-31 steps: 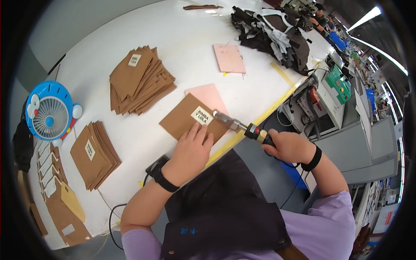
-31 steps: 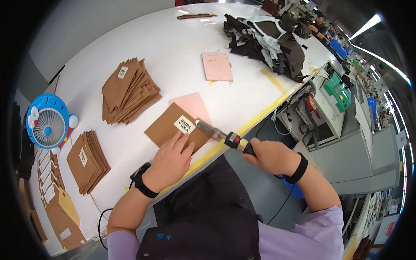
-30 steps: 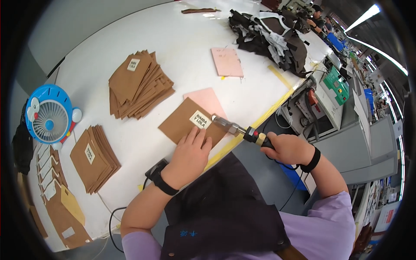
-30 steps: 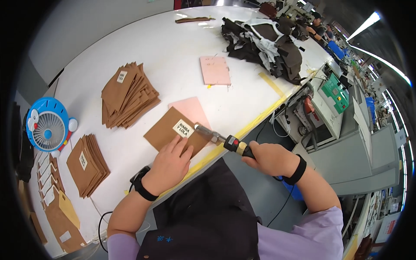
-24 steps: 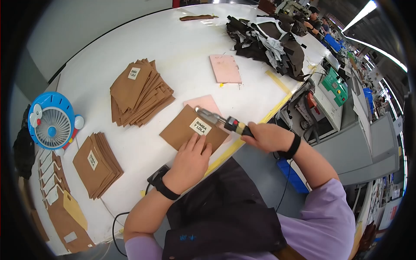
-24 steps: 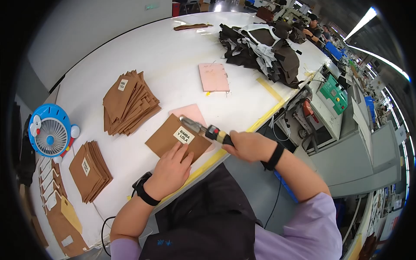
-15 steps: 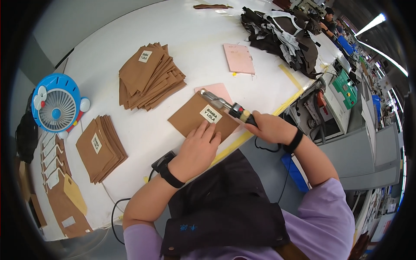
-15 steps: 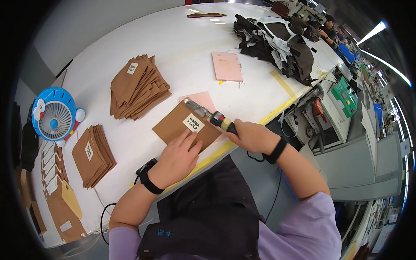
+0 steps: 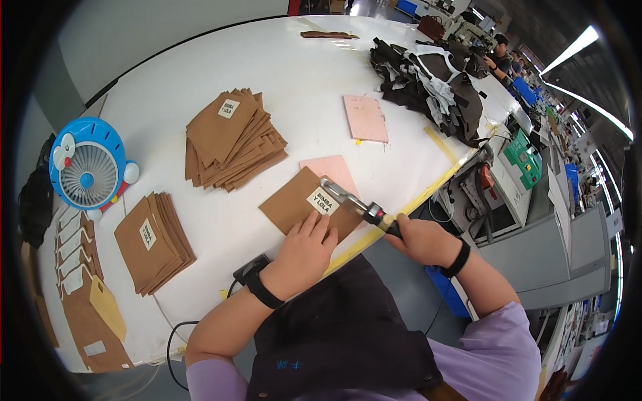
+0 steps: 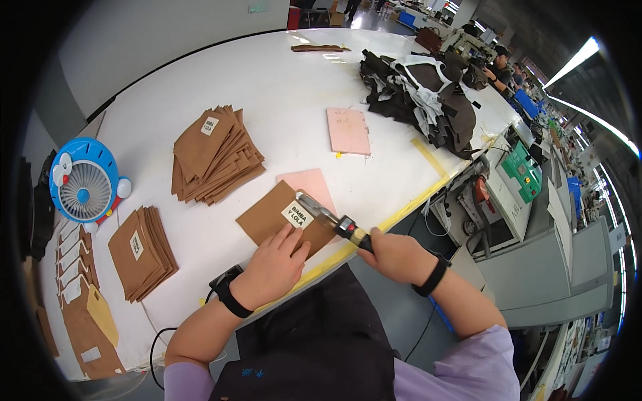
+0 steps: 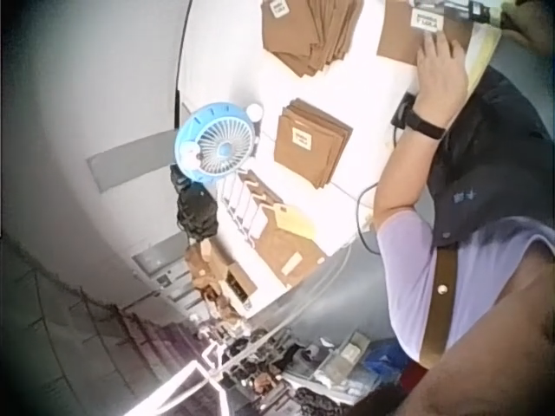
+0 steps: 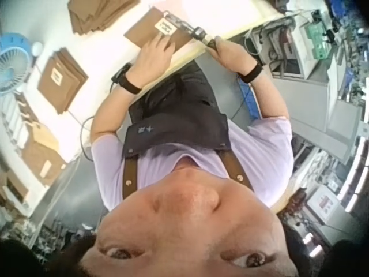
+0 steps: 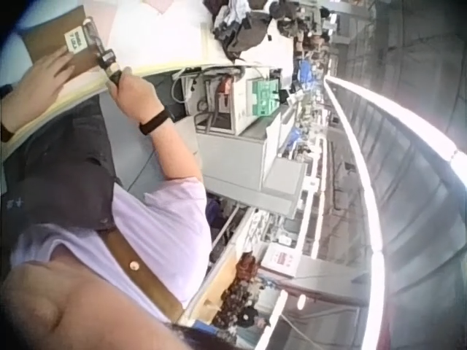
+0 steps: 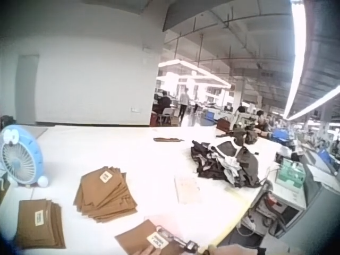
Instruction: The recorder is using a heated ironing tool to flatten or bond edges of small square leather pieces in a workshop.
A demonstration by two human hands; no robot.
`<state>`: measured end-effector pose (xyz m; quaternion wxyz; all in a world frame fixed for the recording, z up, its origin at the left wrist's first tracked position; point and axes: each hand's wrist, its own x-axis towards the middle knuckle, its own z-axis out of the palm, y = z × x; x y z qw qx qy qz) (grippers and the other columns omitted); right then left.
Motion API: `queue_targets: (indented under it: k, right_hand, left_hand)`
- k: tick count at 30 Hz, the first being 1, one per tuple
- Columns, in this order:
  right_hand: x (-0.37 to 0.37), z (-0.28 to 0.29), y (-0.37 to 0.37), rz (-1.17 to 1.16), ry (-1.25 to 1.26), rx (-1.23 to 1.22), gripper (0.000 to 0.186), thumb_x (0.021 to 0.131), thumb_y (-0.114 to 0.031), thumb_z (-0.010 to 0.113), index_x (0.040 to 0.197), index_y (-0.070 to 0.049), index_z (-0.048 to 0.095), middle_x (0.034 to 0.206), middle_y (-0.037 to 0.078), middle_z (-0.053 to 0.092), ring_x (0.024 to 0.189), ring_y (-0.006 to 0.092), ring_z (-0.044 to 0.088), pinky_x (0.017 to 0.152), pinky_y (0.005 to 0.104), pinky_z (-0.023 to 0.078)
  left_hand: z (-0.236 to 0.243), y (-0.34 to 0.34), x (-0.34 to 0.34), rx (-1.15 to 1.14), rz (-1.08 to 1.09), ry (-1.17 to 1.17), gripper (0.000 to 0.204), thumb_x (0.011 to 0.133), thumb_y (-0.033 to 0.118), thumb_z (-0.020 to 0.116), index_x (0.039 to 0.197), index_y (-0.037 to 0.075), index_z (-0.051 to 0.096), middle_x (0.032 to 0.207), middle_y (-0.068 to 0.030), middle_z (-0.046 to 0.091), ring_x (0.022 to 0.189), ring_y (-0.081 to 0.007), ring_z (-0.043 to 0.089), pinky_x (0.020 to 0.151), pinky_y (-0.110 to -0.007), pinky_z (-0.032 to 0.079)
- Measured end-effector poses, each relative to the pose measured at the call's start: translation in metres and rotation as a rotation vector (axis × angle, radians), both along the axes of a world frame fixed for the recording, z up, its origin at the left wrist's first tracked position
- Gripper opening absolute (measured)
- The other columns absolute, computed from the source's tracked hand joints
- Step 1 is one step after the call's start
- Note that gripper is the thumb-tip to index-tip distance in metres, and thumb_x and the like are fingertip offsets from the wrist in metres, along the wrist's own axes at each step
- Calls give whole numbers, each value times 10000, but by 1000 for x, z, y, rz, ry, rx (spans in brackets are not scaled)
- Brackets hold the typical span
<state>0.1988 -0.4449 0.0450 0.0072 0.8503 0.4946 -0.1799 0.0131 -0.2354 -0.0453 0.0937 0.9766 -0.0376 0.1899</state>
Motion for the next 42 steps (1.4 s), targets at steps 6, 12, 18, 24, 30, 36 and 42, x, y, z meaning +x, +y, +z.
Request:
queue_targets:
  k: [6, 12, 18, 24, 30, 36, 42]
  right_hand:
    - [10, -16, 35, 74, 6, 107, 467, 1021, -414, 575, 1010, 49, 519, 762, 242, 675, 727, 441, 683, 660, 508, 554]
    - [-4, 8, -35, -3, 29, -11, 444, 1016, -418, 591, 1068, 13, 501, 753, 231, 666, 717, 434, 674, 635, 507, 532]
    - [3, 23, -19, -53, 104, -109, 457, 1024, -428, 582, 1050, 21, 501, 745, 238, 652, 707, 441, 664, 637, 500, 529]
    - [18, 16, 54, -72, 251, -91, 444, 1071, -396, 508, 1052, 48, 502, 604, 140, 622, 516, 269, 658, 535, 393, 515]
    - [16, 7, 23, 9, 190, -18, 428, 1071, -397, 509, 1044, 30, 490, 605, 132, 619, 502, 258, 653, 532, 390, 521]
    - [12, 16, 48, -61, 241, -68, 468, 1053, -416, 522, 1012, 50, 531, 699, 208, 650, 666, 400, 676, 645, 468, 535]
    - [19, 2, 64, -93, 308, -58, 457, 1070, -419, 504, 1043, 37, 490, 729, 189, 654, 525, 261, 671, 541, 385, 536]
  left_hand:
    - [9, 3, -2, -65, -40, 16, 394, 863, 218, 725, 1208, 41, 655, 1368, -252, 570, 1313, -438, 527, 1019, -491, 495]
    - [15, 4, -4, -112, -42, 59, 395, 872, 346, 754, 1115, 60, 630, 1395, -278, 541, 1324, -477, 507, 1023, -517, 487]
    - [13, 5, -2, -105, -34, 83, 434, 879, 402, 758, 1118, 63, 632, 1398, -267, 543, 1348, -460, 486, 1051, -511, 465]
    - [9, 4, -1, -105, -49, 47, 440, 871, 403, 762, 1121, 64, 634, 1403, -257, 547, 1351, -445, 489, 1048, -497, 466]
    - [11, 5, -2, -105, -45, 50, 438, 859, 388, 773, 1117, 61, 639, 1399, -255, 548, 1348, -443, 492, 1046, -497, 469]
    - [12, 3, -5, -110, -40, 90, 407, 865, 372, 773, 1112, 70, 656, 1395, -268, 551, 1341, -464, 499, 1043, -508, 474]
    - [13, 4, -4, -129, -63, 85, 387, 876, 358, 765, 1111, 64, 672, 1403, -272, 555, 1323, -468, 522, 1040, -511, 482]
